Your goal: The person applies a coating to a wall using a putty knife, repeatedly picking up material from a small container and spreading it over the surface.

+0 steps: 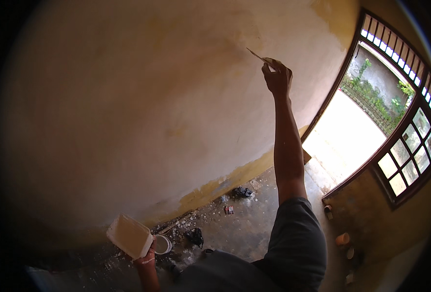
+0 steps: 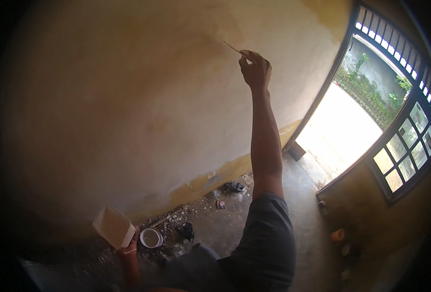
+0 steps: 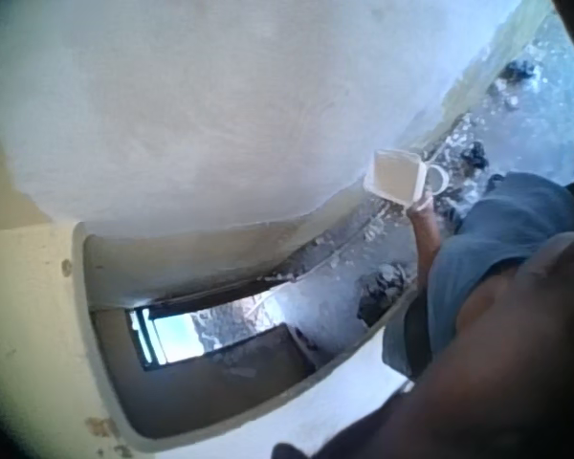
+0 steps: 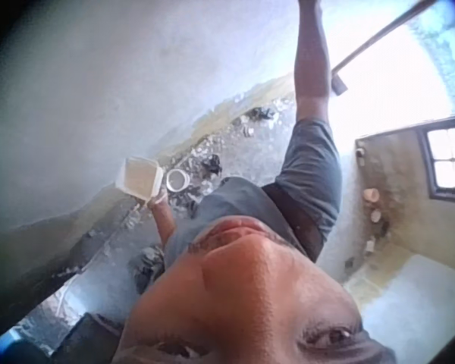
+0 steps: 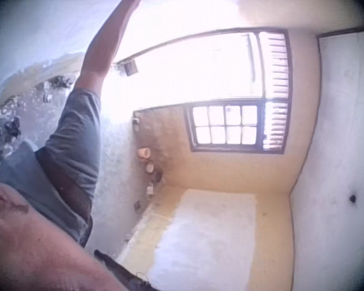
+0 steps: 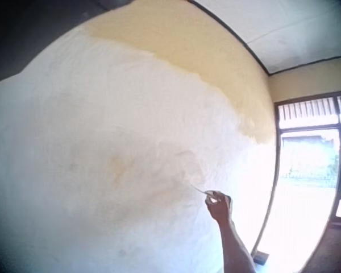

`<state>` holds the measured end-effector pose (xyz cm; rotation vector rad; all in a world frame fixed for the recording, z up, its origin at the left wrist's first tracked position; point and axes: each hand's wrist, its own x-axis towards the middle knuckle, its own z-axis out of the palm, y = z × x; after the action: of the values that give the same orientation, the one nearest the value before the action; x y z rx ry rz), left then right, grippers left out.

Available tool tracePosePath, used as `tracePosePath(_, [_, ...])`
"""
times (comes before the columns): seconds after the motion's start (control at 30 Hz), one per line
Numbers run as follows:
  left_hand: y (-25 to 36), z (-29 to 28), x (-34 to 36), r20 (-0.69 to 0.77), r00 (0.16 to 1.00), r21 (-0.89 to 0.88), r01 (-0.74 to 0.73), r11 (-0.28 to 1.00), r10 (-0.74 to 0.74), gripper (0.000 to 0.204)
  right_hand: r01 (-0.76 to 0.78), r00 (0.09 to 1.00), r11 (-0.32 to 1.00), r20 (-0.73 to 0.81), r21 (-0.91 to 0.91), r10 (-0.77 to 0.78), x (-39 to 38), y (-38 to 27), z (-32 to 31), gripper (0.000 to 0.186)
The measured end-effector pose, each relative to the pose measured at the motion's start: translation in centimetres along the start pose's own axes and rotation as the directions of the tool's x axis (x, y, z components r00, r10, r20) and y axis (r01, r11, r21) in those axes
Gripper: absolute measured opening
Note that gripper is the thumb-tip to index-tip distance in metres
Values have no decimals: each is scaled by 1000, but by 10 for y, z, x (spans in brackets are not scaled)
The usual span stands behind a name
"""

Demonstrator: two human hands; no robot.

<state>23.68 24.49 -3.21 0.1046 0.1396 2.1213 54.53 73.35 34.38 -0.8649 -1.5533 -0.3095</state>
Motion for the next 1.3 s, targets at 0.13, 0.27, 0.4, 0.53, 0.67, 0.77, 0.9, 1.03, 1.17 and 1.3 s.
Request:
tracePosePath(0.13, [5, 5, 4, 92, 996, -3, 19, 1000, -18, 72, -633, 771, 541, 390, 554, 503, -132, -67, -2, 23])
tracePosePath(0.27, [-21, 15, 27, 196, 966, -20, 175, 984, -168, 71, -882, 471, 172, 829, 439, 302, -253, -153, -33, 31])
tracePosePath(0.4, [-2, 27, 20, 266, 955, 29, 129, 991, -132, 69, -896, 353, 296, 936, 331, 20, -329, -280, -18, 49])
tracePosePath(0.53, [-10, 59, 16, 211, 977, 10, 35, 999, -36, 67, -628, 342, 686, 922, 369, -183, -357, -338, -20, 54])
tracePosePath(0.67, [-11, 78, 17, 164, 986, -15, -31, 999, 33, 65, -469, 322, 812, 923, 347, -209, -354, -354, -12, 52])
tracePosePath(0.77, [-8, 82, 19, 118, 992, -46, -49, 998, 54, 64, -443, 359, 821, 910, 362, -207, -357, -356, -7, 47])
tracePosePath(0.9, [-5, 72, 19, 70, 997, -115, 27, 993, -19, 64, -518, 300, 790, 935, 327, -190, -359, -358, -4, 54])
tracePosePath(1.03, [-7, 65, 17, 129, 984, -120, 142, 983, -127, 65, -566, 290, 761, 941, 317, -177, -367, -356, 0, 61])
tracePosePath(1.17, [-9, 61, 17, 100, 991, -38, 88, 995, -84, 66, -588, 260, 745, 946, 315, -195, -363, -353, -2, 60])
tracePosePath(1.3, [-11, 60, 19, 58, 998, 115, 3, 993, -10, 66, -759, 234, 571, 949, 314, -210, -370, -331, 8, 53])
